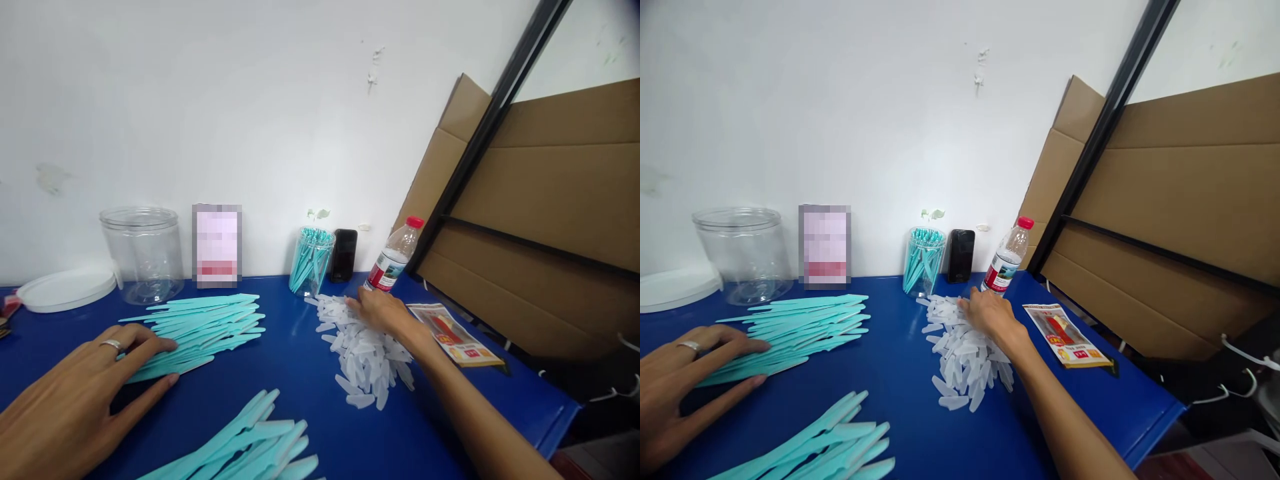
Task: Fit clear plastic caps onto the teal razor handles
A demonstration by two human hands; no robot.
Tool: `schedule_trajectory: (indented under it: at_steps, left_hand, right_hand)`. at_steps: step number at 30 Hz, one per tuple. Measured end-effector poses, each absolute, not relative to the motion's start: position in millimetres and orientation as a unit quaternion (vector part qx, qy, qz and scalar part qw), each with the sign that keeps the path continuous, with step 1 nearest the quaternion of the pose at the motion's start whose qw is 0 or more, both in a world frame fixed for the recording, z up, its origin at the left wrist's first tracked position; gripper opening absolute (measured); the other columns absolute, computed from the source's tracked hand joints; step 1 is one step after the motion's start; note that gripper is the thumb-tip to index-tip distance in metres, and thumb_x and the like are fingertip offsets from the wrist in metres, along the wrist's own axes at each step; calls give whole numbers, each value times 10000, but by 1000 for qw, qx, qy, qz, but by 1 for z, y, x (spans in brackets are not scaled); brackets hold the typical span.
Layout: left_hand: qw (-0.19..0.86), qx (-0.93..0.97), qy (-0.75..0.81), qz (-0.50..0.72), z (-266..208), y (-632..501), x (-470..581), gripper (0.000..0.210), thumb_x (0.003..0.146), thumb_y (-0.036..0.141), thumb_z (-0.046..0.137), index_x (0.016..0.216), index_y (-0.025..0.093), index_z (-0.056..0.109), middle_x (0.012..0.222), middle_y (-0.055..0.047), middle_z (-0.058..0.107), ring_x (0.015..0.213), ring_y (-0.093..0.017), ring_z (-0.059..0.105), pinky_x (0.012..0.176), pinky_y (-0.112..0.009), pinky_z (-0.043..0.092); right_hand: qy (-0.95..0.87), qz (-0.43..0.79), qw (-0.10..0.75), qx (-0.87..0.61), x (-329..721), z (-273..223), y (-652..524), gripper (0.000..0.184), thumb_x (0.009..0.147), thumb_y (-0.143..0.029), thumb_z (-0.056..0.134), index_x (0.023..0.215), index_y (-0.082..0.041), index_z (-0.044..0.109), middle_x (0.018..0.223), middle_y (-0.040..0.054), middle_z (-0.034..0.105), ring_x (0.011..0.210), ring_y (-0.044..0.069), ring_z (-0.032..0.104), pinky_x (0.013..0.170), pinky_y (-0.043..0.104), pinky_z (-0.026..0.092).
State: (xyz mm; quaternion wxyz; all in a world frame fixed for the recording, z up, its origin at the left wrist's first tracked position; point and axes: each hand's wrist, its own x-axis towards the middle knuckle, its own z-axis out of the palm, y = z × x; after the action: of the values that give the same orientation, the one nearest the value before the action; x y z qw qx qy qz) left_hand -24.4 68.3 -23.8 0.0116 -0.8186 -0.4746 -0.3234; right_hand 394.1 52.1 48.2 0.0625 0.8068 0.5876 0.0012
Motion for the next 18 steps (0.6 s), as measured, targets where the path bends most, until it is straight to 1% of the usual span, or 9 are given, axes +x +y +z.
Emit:
schedule_trajectory:
  at_steps: [3, 6, 8, 10, 13, 15, 18]
  left_hand:
    - [38, -838, -496, -223, -28, 66, -28, 336, 946, 466, 593, 1188, 275, 725, 1285, -62, 694, 1137, -359, 692, 974, -463, 539]
    - [42, -833, -519, -188, -26, 63, -29, 364, 973, 409, 528, 1236, 248, 723, 1358, -103, 670, 1206, -376, 673, 996, -463, 527]
    - [38, -832, -522, -183, -21, 61, -27, 347, 976, 373, 521, 1229, 263, 731, 1347, -86, 678, 1211, -362, 677, 981, -436, 534]
    - [38, -831, -521, -192, -17, 59, -25, 322, 993, 348, 494, 1185, 281, 744, 1292, -59, 700, 1192, -337, 688, 959, -403, 537]
    - [36, -829, -518, -209, -16, 58, -21, 304, 1013, 341, 465, 1122, 303, 746, 1205, -19, 726, 1127, -298, 707, 918, -353, 530]
    - [43, -823, -520, -225, -19, 58, -20, 299, 1012, 354, 457, 1077, 316, 746, 1151, 6, 734, 1075, -283, 712, 881, -335, 517]
    - [44, -813, -524, -252, -24, 60, -20, 292, 1016, 374, 442, 1042, 317, 728, 1098, 21, 725, 1019, -271, 701, 842, -324, 478]
  right_hand:
    - [602, 9, 49, 797, 386, 44, 52, 349, 1029, -371, 672, 1317, -176, 651, 1301, 104, 688, 1085, 259, 708, 917, 474, 610]
    - [617, 13, 38, 786, 379, 43, 52, 332, 1032, -376, 666, 1297, -176, 660, 1282, 101, 696, 1071, 253, 712, 912, 466, 610]
    - [630, 13, 28, 776, 375, 43, 51, 322, 1034, -382, 662, 1280, -174, 668, 1266, 98, 703, 1067, 251, 713, 915, 466, 608]
    - [645, 11, 18, 764, 371, 44, 50, 300, 1037, -392, 656, 1238, -171, 684, 1225, 91, 718, 1053, 245, 717, 914, 461, 605]
    - [668, -1, 1, 744, 364, 47, 48, 268, 1052, -401, 628, 1144, -165, 714, 1089, 64, 750, 962, 219, 730, 871, 428, 602]
    - [681, -7, -13, 732, 359, 48, 47, 234, 1052, -361, 618, 1096, -166, 738, 997, 60, 766, 900, 219, 734, 810, 386, 578]
    - [697, -11, -40, 716, 354, 48, 45, 147, 998, -232, 642, 1012, -187, 781, 938, 76, 788, 883, 249, 740, 704, 325, 486]
